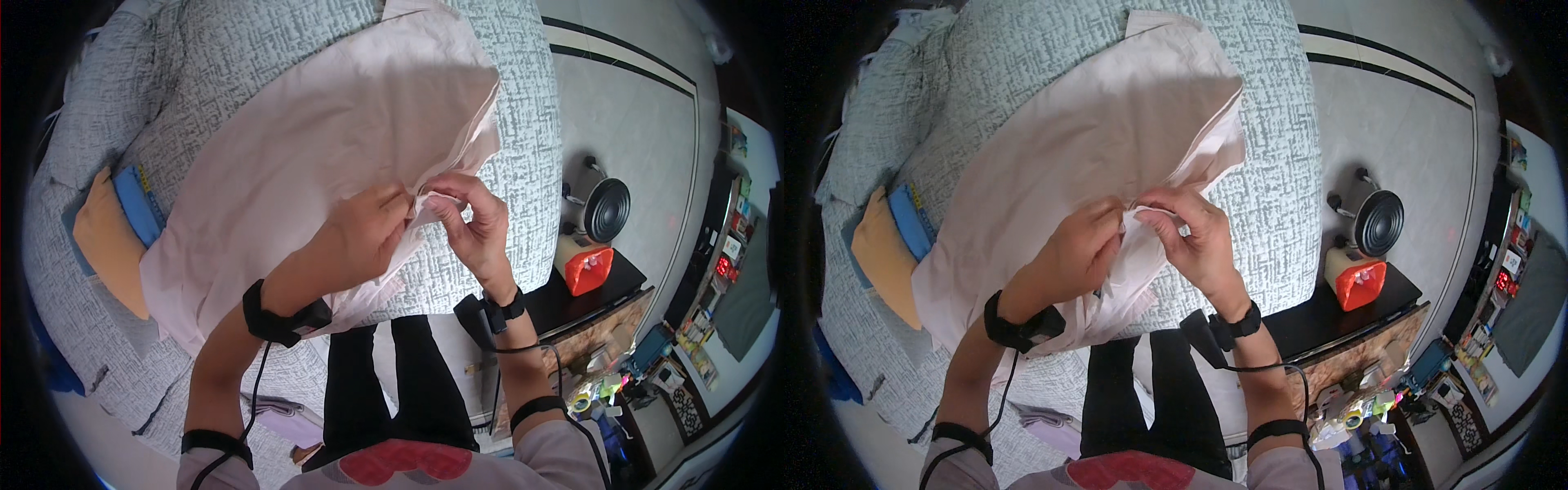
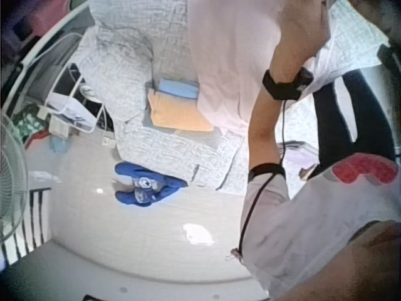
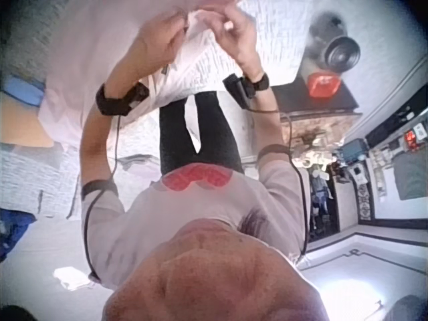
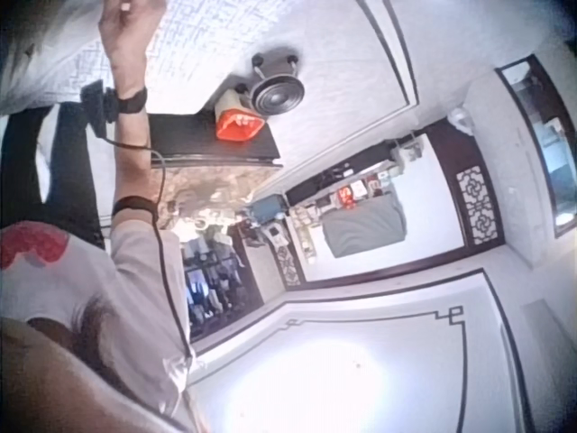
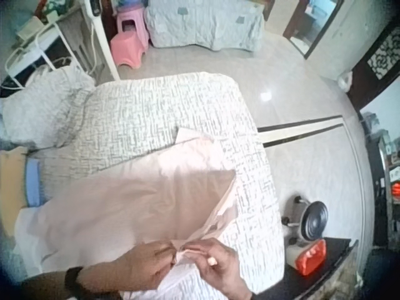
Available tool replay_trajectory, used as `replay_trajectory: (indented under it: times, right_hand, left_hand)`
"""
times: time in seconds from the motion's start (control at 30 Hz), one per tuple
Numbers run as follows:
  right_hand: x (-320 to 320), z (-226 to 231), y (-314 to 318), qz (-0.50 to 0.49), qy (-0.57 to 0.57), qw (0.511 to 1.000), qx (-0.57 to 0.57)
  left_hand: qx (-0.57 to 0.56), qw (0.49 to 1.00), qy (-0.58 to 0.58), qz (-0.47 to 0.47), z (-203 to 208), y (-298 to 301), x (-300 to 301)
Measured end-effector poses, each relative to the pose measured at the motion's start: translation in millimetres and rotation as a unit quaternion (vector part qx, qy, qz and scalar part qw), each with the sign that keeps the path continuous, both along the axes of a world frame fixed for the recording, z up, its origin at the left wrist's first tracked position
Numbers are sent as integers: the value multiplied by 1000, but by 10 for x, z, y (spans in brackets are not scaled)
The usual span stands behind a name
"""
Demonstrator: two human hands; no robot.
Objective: Folding a purple pillowcase and then a pink pillowcase on the bed.
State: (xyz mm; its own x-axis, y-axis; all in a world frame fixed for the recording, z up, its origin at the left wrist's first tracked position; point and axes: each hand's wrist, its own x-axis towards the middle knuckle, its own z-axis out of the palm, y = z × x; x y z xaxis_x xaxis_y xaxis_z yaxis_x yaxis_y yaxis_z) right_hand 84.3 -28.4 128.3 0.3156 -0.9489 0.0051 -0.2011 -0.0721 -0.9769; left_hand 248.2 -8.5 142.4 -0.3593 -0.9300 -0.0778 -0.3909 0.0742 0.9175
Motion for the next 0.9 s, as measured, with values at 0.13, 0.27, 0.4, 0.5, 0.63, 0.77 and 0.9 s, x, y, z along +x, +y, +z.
replay_trajectory:
  times: [0.13,0.27,0.4,0.5,0.63,0.77,0.9]
  right_hand:
    - [-15,256,18,18,48,997,60]
    - [-61,504,88,117,71,990,-39]
    - [-183,860,72,188,54,980,-36]
    - [-205,1094,21,256,92,960,-61]
    - [-158,1255,98,333,160,921,-126]
    - [-128,1332,254,352,187,893,-209]
    - [-328,1155,429,334,220,877,-265]
  left_hand:
    - [2,999,7,-40,267,79,13]
    - [-36,999,-13,21,446,258,-29]
    - [-83,996,-25,-24,905,459,30]
    - [-86,989,-51,-104,1262,723,123]
    - [-86,976,-64,-191,1703,1076,150]
    - [-76,970,-52,-224,2027,1469,69]
    - [-31,972,-32,-231,2444,1709,70]
